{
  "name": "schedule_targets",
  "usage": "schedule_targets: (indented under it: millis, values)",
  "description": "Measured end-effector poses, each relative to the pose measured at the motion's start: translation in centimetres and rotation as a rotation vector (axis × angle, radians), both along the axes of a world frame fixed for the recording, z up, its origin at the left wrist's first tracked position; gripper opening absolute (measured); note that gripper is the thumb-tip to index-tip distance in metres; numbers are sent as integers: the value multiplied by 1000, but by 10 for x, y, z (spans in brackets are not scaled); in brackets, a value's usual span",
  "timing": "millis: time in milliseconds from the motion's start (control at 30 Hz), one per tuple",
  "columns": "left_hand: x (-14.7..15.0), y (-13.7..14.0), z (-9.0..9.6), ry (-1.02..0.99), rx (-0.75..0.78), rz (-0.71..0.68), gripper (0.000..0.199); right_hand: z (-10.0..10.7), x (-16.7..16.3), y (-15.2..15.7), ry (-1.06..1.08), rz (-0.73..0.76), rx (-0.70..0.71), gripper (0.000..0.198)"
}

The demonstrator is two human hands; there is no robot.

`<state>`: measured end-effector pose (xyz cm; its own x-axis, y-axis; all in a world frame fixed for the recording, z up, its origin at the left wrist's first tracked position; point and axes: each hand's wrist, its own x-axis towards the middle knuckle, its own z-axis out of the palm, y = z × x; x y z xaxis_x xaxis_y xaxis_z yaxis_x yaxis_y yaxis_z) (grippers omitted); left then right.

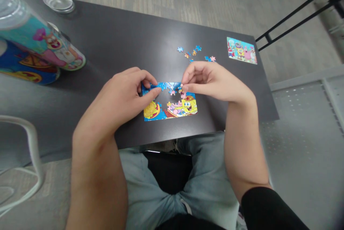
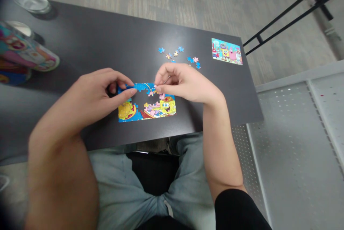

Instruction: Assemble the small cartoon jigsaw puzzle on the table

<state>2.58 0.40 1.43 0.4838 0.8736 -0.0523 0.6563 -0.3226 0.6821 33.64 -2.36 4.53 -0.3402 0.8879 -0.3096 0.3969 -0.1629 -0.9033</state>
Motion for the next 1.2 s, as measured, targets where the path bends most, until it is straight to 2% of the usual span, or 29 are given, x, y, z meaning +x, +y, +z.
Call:
schedule_targets:
  millis: [100,200,400,533,633,700,833,900,1033,1133,1200]
  values:
    - [-1,-1,-1,-6,2,-4,25,-4,-12,2,44,87,-2,36]
    - [-1,-2,-1,-1,3,4,26,-9,-10,4,22,99,-9,37]
    - [-3,-1,-3,1,25,-1,27,-11,40,4,-69,-69,146,30]
    - [-6,0,-7,-31,6,1,29,-8,70,2,-181,-54,86,29]
    - [-7,1,-8,-44,-15,0,33,-10,77,3,-282,-78,67,33]
    - [-7,1,-8,-47,-26,2,34,-16,73,8,-340,-136,138,34]
    - [-5,2,-7,-39,-37,7,34,-33,47,28,-506,-262,441,16]
    - [-5,2,-7,-28,-43,3,36,-42,32,40,-603,-315,539,16]
    - [-6,2,-9,-19,-51,1,39,-52,13,56,-695,-348,566,14]
    - [-7,2,-10,-18,-54,6,39,-56,11,60,-666,-334,569,12]
    - [-7,2,-10,-18,-50,10,37,-57,12,61,-627,-294,561,19]
